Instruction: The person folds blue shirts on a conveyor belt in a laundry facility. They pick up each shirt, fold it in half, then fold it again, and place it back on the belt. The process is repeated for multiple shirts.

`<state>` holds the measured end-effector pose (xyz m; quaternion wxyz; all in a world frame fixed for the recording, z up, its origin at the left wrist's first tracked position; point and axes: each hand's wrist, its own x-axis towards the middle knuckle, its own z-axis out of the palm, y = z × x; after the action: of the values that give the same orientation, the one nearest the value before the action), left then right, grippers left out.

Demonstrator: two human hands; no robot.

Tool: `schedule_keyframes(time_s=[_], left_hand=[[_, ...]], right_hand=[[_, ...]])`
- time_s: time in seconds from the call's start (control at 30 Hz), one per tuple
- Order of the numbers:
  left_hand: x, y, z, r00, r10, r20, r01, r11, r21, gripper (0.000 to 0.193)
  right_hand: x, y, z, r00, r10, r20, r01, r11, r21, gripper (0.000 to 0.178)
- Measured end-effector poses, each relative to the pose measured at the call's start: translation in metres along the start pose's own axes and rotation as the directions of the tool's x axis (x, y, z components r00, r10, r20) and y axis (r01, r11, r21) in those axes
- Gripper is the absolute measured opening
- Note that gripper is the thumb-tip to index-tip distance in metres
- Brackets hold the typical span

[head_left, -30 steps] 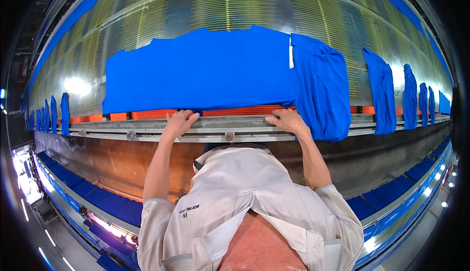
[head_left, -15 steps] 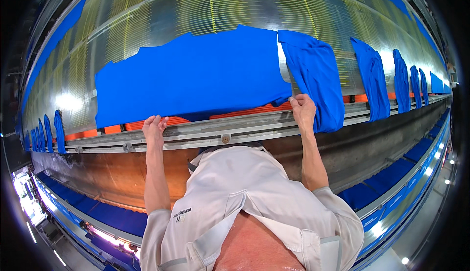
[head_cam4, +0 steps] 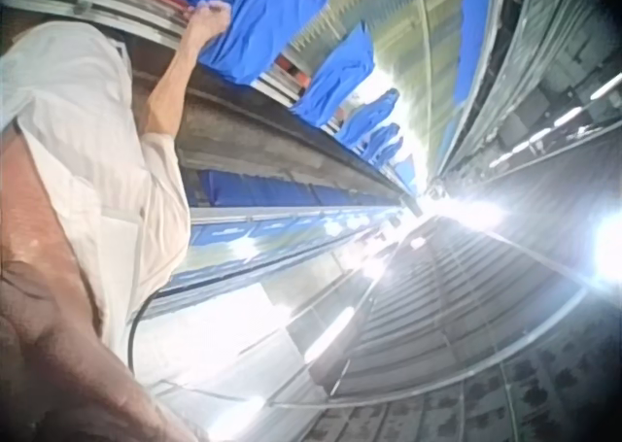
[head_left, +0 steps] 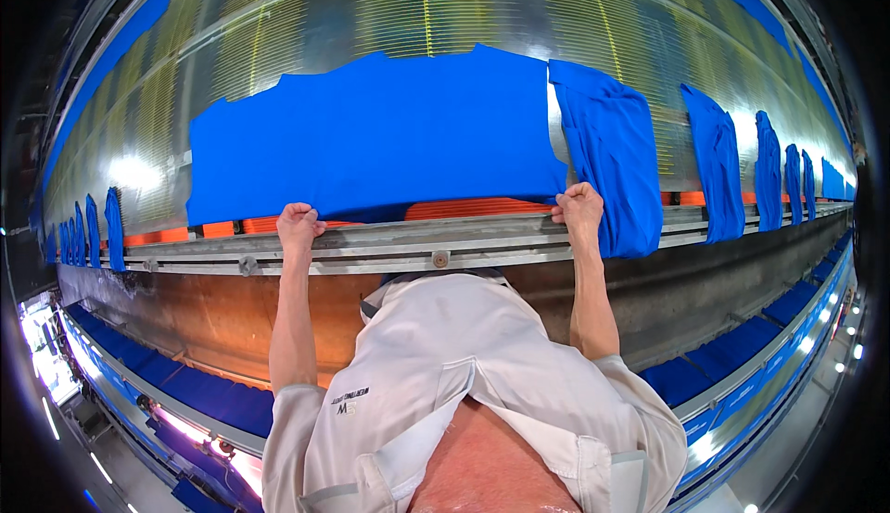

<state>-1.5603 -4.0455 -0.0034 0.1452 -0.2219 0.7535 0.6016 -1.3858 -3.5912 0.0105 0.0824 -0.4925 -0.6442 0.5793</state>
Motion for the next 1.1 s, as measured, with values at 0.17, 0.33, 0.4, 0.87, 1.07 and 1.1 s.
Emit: schedule_keyframes(time_s=[0.17, 0.33, 0.4, 0.87, 1.07, 1.1], left_hand=[[0.003, -0.007, -0.009, 0.972, 0.229, -0.051, -0.197, 0.914, 0.354, 0.011], [-0.022, 0.001, 0.010, 0.878, 0.457, -0.142, -0.276, 0.727, 0.629, 0.021], [-0.025, -0.004, 0.010, 0.863, 0.482, -0.150, -0.308, 0.738, 0.601, 0.023], [-0.034, -0.004, 0.010, 0.740, 0.643, -0.199, -0.410, 0.665, 0.624, 0.031], [-0.088, 0.020, 0.081, 0.872, 0.479, -0.099, -0.452, 0.867, 0.208, 0.016], [-0.097, 0.022, 0.099, 0.893, 0.448, -0.028, -0.443, 0.890, 0.108, 0.013]], right_hand=[[-0.004, -0.007, -0.007, 0.993, -0.113, -0.030, 0.103, 0.965, -0.242, 0.011], [-0.004, 0.001, -0.006, 0.960, -0.281, -0.009, 0.249, 0.866, -0.435, 0.007], [-0.009, -0.001, -0.005, 0.949, -0.315, -0.011, 0.263, 0.813, -0.519, 0.005], [-0.070, -0.019, -0.018, 0.872, -0.487, -0.052, 0.443, 0.830, -0.339, 0.009], [-0.035, -0.016, -0.085, 0.736, -0.602, -0.310, 0.464, 0.781, -0.418, 0.010], [-0.022, -0.012, -0.099, 0.737, -0.601, -0.309, 0.442, 0.774, -0.453, 0.013]])
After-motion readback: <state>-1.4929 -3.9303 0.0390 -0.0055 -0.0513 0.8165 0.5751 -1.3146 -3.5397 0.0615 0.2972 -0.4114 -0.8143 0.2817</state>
